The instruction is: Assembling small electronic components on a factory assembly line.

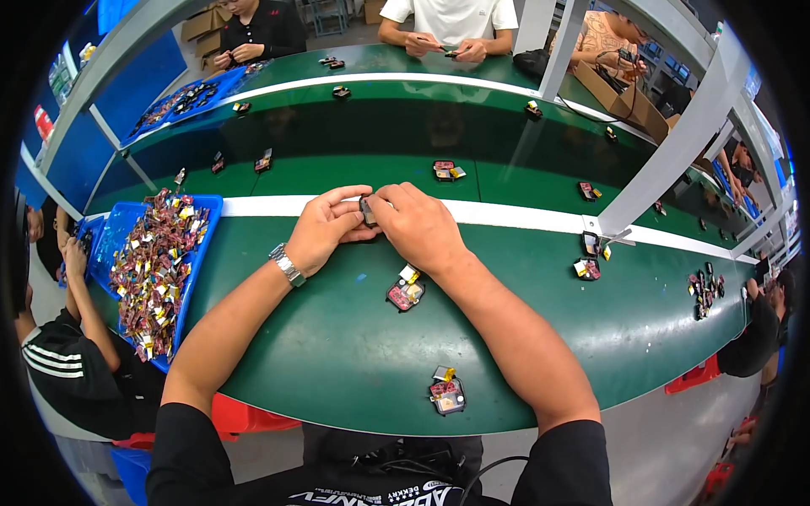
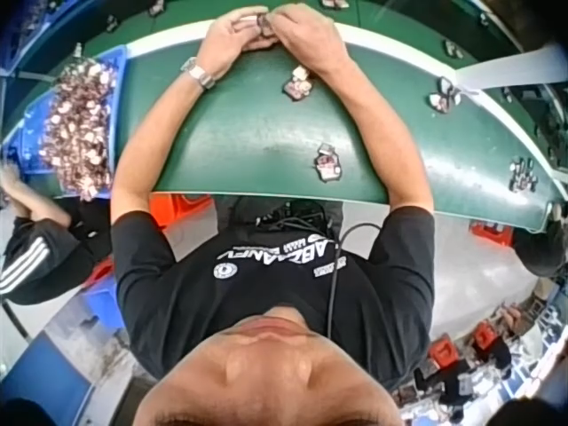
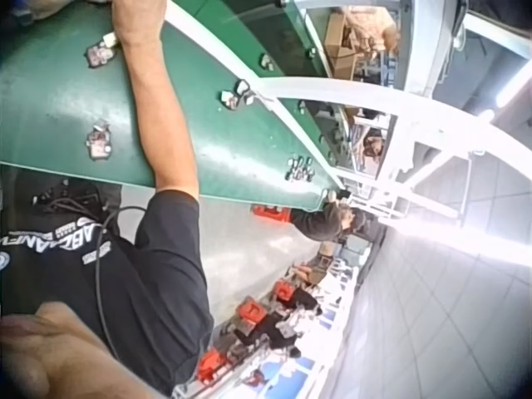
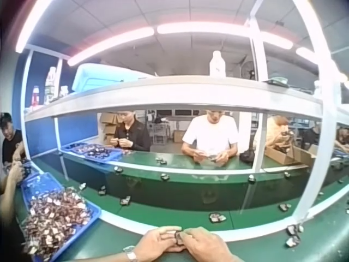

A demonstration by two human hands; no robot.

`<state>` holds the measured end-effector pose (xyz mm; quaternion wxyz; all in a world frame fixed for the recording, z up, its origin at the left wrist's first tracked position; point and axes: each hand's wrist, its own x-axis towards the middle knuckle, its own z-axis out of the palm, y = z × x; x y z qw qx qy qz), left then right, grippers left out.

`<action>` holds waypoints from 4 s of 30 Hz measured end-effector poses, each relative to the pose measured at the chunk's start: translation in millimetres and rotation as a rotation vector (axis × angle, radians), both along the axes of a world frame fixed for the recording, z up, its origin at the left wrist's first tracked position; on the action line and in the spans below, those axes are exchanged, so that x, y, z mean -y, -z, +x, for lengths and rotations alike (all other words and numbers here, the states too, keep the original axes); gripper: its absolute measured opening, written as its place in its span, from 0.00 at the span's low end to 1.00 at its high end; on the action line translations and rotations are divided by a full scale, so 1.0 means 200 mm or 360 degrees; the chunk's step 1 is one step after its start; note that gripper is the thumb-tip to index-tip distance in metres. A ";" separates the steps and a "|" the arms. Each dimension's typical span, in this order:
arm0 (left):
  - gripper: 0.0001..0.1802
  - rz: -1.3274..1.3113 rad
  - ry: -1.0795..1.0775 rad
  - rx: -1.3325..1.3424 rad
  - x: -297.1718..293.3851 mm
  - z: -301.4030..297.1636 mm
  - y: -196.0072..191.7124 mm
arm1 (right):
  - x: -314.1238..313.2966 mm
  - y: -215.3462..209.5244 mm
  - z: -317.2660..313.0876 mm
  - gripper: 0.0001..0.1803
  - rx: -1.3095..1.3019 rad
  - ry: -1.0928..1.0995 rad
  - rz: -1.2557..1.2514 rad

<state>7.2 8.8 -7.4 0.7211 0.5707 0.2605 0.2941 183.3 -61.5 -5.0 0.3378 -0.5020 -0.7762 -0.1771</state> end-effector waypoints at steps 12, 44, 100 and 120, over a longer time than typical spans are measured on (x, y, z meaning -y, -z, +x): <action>0.19 0.0040 0.0025 0.0060 -0.02 -0.01 0.01 | 0.03 -0.07 0.00 0.09 -0.0167 -0.0097 -0.0291; 0.19 0.0049 0.0208 0.0068 -0.04 -0.02 0.03 | 0.03 -0.05 0.01 0.05 -0.0716 -0.0166 -0.0579; 0.16 -0.0032 0.0208 0.0300 -0.05 -0.04 0.06 | 0.05 -0.02 -0.03 0.07 -0.0904 -0.0180 -0.0404; 0.16 -0.0065 0.0044 0.0327 -0.04 -0.04 0.05 | 0.04 -0.06 -0.07 0.09 -0.0881 -0.0177 -0.0316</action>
